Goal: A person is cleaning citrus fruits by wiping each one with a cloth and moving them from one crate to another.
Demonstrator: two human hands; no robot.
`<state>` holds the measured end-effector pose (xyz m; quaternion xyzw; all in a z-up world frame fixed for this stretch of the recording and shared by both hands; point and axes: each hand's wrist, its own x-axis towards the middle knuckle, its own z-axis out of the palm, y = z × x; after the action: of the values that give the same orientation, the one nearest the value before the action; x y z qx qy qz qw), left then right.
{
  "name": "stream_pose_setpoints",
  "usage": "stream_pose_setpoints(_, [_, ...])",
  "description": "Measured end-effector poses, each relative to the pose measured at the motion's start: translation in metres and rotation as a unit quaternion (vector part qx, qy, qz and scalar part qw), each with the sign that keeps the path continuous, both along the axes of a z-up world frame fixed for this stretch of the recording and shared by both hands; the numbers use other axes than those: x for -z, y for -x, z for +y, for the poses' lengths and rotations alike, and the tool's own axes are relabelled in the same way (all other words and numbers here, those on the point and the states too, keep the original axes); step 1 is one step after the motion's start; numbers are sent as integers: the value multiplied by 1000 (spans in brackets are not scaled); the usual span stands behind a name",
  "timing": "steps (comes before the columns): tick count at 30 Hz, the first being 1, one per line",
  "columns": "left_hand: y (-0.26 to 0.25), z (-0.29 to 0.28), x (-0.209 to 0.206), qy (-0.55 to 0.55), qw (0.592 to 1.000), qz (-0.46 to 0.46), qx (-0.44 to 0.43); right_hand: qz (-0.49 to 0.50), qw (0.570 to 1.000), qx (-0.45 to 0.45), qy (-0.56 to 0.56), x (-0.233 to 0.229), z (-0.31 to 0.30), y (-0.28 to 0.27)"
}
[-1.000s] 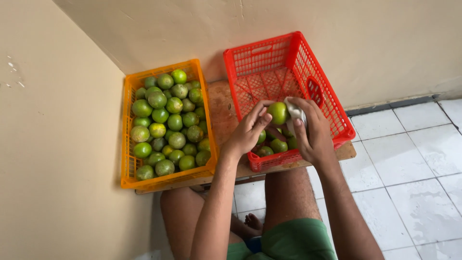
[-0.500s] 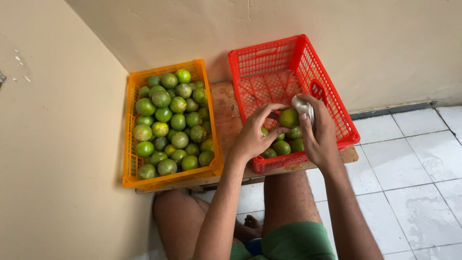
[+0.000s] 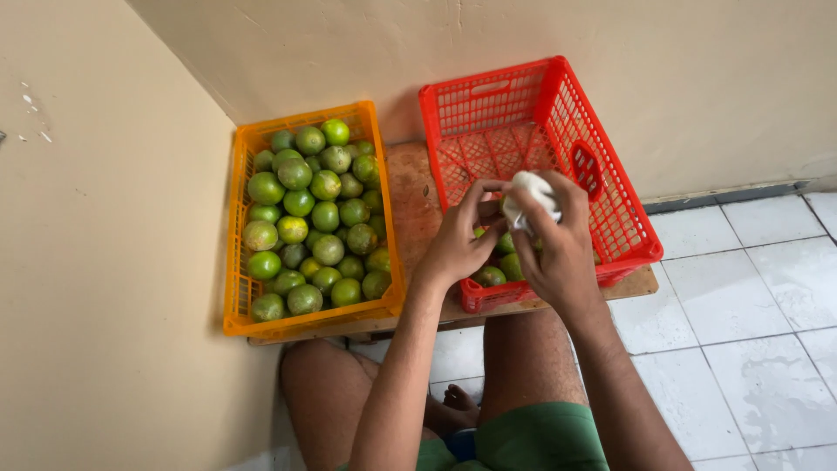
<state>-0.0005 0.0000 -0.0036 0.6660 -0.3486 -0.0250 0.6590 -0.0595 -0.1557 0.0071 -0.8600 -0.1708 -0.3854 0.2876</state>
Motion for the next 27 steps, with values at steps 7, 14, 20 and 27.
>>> stream_pose_setpoints(7, [0, 0, -3, 14, 1000, 5, 10, 37, 994, -41, -99, -10, -7, -3])
stream_pose_setpoints(14, [3, -2, -15, 3, 1000, -3, -12, 112, 961, -111, -225, -19, -12, -6])
stream_pose_setpoints(20, [1, -4, -1, 0, 994, -90, -56, 99, 971, -76, -202, -15, -13, 0])
stream_pose_setpoints(27, [0, -7, 7, 19, 995, -78, -55, 68, 981, -52, -173, -6, -17, -3])
